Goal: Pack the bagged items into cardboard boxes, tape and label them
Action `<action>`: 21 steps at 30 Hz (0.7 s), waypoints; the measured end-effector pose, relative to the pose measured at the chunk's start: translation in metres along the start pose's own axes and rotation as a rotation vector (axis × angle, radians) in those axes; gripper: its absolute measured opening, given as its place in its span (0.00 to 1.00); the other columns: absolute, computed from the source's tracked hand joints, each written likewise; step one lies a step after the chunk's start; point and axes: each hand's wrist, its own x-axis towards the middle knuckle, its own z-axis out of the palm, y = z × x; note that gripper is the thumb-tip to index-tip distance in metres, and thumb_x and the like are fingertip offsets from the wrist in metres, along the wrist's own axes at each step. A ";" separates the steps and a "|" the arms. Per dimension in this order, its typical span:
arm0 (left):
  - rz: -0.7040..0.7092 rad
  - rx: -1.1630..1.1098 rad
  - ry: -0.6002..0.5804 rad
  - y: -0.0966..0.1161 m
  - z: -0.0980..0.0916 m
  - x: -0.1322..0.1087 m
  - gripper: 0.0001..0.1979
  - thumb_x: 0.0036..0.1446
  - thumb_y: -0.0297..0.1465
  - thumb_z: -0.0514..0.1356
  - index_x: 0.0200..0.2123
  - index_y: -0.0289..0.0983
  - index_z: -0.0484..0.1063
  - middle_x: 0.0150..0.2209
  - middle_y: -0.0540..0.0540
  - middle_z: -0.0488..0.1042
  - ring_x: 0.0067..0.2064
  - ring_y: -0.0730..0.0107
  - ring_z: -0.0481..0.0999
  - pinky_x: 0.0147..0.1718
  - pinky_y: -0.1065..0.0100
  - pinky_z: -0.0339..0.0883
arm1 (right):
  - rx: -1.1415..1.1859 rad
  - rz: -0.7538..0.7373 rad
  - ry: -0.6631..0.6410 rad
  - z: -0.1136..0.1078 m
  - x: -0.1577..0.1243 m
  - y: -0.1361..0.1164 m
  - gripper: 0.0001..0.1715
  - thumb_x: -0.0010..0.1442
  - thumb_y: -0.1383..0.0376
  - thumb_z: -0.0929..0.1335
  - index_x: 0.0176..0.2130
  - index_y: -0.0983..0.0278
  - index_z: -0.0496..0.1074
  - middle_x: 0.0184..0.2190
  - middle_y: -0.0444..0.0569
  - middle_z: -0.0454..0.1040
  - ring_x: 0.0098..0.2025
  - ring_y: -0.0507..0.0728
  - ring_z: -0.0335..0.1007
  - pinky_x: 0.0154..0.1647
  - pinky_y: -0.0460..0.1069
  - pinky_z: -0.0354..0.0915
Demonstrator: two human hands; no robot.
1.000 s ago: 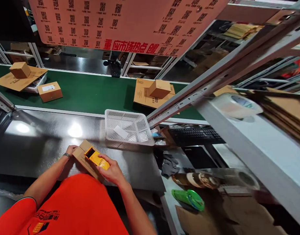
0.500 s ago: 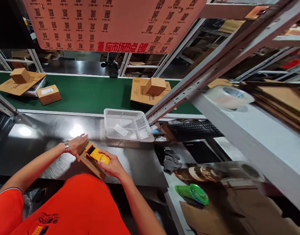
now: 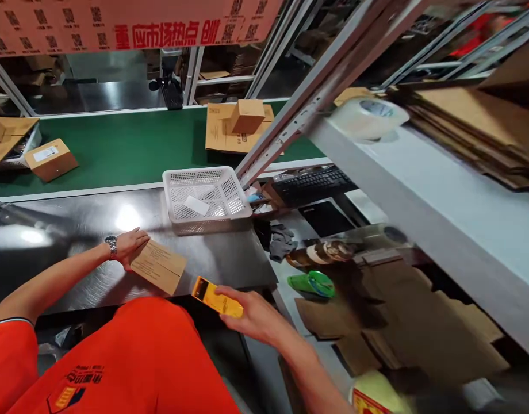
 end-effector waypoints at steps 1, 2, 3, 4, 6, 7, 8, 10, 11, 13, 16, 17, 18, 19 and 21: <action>0.000 -0.008 0.007 -0.001 0.002 0.000 0.65 0.39 0.48 0.79 0.74 0.22 0.62 0.68 0.21 0.72 0.69 0.31 0.73 0.80 0.34 0.50 | -0.069 0.054 -0.028 -0.005 -0.007 0.010 0.35 0.55 0.58 0.76 0.61 0.55 0.86 0.35 0.50 0.87 0.32 0.64 0.81 0.35 0.56 0.71; -0.001 -0.017 0.013 -0.003 0.003 -0.001 0.64 0.41 0.48 0.79 0.74 0.21 0.61 0.68 0.21 0.72 0.69 0.32 0.72 0.80 0.35 0.50 | -0.132 0.094 -0.058 -0.008 -0.010 0.017 0.35 0.54 0.59 0.75 0.62 0.54 0.85 0.36 0.50 0.87 0.33 0.65 0.82 0.36 0.56 0.71; -0.004 -0.023 0.015 -0.004 0.004 -0.001 0.63 0.43 0.48 0.78 0.74 0.21 0.60 0.68 0.21 0.71 0.69 0.33 0.72 0.80 0.36 0.50 | -0.177 0.112 -0.075 -0.007 -0.007 0.021 0.36 0.54 0.60 0.75 0.62 0.55 0.85 0.36 0.51 0.87 0.35 0.65 0.82 0.37 0.56 0.71; -0.008 -0.026 0.016 -0.004 0.005 -0.001 0.63 0.44 0.48 0.78 0.75 0.20 0.60 0.69 0.21 0.71 0.70 0.33 0.71 0.80 0.37 0.50 | -0.207 0.112 -0.089 -0.004 0.001 0.020 0.35 0.54 0.60 0.75 0.62 0.56 0.85 0.37 0.51 0.87 0.36 0.64 0.82 0.38 0.55 0.70; -0.018 -0.022 0.021 -0.005 0.004 -0.002 0.63 0.43 0.47 0.78 0.75 0.23 0.59 0.69 0.22 0.70 0.70 0.33 0.71 0.80 0.37 0.51 | -0.219 0.089 -0.124 0.009 0.028 0.010 0.35 0.56 0.62 0.75 0.62 0.59 0.85 0.37 0.51 0.87 0.35 0.62 0.81 0.38 0.53 0.68; -0.019 -0.017 0.020 -0.005 0.002 -0.003 0.62 0.42 0.47 0.78 0.75 0.25 0.60 0.69 0.23 0.70 0.70 0.33 0.71 0.79 0.37 0.52 | -0.208 0.075 -0.143 0.016 0.045 0.001 0.35 0.56 0.63 0.75 0.62 0.60 0.85 0.37 0.51 0.87 0.34 0.60 0.80 0.38 0.52 0.68; -0.021 -0.012 0.022 -0.005 0.001 -0.003 0.62 0.41 0.46 0.79 0.75 0.28 0.60 0.69 0.24 0.71 0.69 0.33 0.72 0.79 0.37 0.54 | -0.190 0.063 -0.168 0.024 0.061 -0.008 0.35 0.56 0.63 0.75 0.62 0.60 0.85 0.38 0.50 0.87 0.34 0.59 0.79 0.37 0.50 0.67; -0.027 -0.003 0.024 -0.005 -0.002 -0.003 0.62 0.39 0.45 0.79 0.75 0.32 0.61 0.68 0.27 0.72 0.68 0.32 0.73 0.77 0.36 0.58 | -0.196 0.035 -0.179 0.033 0.086 -0.022 0.33 0.56 0.65 0.75 0.60 0.60 0.86 0.39 0.48 0.87 0.34 0.58 0.79 0.37 0.49 0.66; -0.031 0.000 0.026 -0.004 -0.003 -0.004 0.62 0.38 0.45 0.79 0.74 0.34 0.61 0.68 0.28 0.72 0.67 0.32 0.74 0.76 0.36 0.59 | -0.214 0.030 -0.163 0.035 0.093 -0.026 0.31 0.56 0.65 0.76 0.59 0.59 0.87 0.39 0.48 0.87 0.34 0.57 0.79 0.37 0.48 0.65; -0.047 0.009 0.040 -0.004 -0.003 -0.007 0.63 0.37 0.45 0.79 0.75 0.35 0.61 0.69 0.27 0.71 0.68 0.31 0.74 0.75 0.36 0.60 | -0.247 0.050 -0.093 0.033 0.097 -0.023 0.30 0.57 0.64 0.76 0.58 0.58 0.87 0.38 0.47 0.87 0.33 0.57 0.79 0.37 0.48 0.65; -0.128 0.025 0.099 0.000 0.005 -0.016 0.67 0.33 0.47 0.79 0.75 0.35 0.60 0.71 0.26 0.69 0.70 0.29 0.72 0.74 0.36 0.62 | -0.230 0.152 0.063 0.023 0.087 0.002 0.33 0.61 0.62 0.75 0.64 0.57 0.84 0.37 0.47 0.87 0.33 0.58 0.81 0.39 0.48 0.66; -0.175 0.031 0.126 0.003 0.009 -0.020 0.67 0.33 0.48 0.79 0.75 0.34 0.60 0.70 0.26 0.69 0.70 0.28 0.72 0.74 0.36 0.63 | -0.225 0.187 0.115 0.020 0.082 0.013 0.34 0.63 0.61 0.75 0.67 0.58 0.82 0.38 0.48 0.87 0.35 0.59 0.82 0.40 0.49 0.67; -0.232 0.039 0.158 0.007 0.014 -0.025 0.68 0.33 0.49 0.79 0.76 0.34 0.60 0.70 0.25 0.70 0.69 0.27 0.72 0.73 0.35 0.64 | -0.228 0.221 0.161 0.018 0.079 0.025 0.35 0.64 0.60 0.74 0.68 0.58 0.81 0.39 0.49 0.88 0.36 0.60 0.84 0.40 0.49 0.68; -0.297 0.050 0.190 0.012 0.020 -0.031 0.68 0.33 0.51 0.79 0.76 0.32 0.60 0.69 0.25 0.70 0.69 0.26 0.72 0.72 0.35 0.65 | -0.239 0.251 0.198 0.017 0.076 0.036 0.36 0.65 0.59 0.74 0.70 0.58 0.80 0.40 0.51 0.88 0.39 0.61 0.85 0.41 0.49 0.69; -0.444 0.087 0.245 0.027 0.033 -0.042 0.69 0.36 0.54 0.78 0.76 0.27 0.60 0.68 0.22 0.70 0.68 0.25 0.73 0.71 0.35 0.65 | -0.270 0.286 0.242 0.019 0.072 0.056 0.37 0.67 0.56 0.75 0.72 0.58 0.78 0.44 0.53 0.89 0.45 0.65 0.87 0.43 0.51 0.71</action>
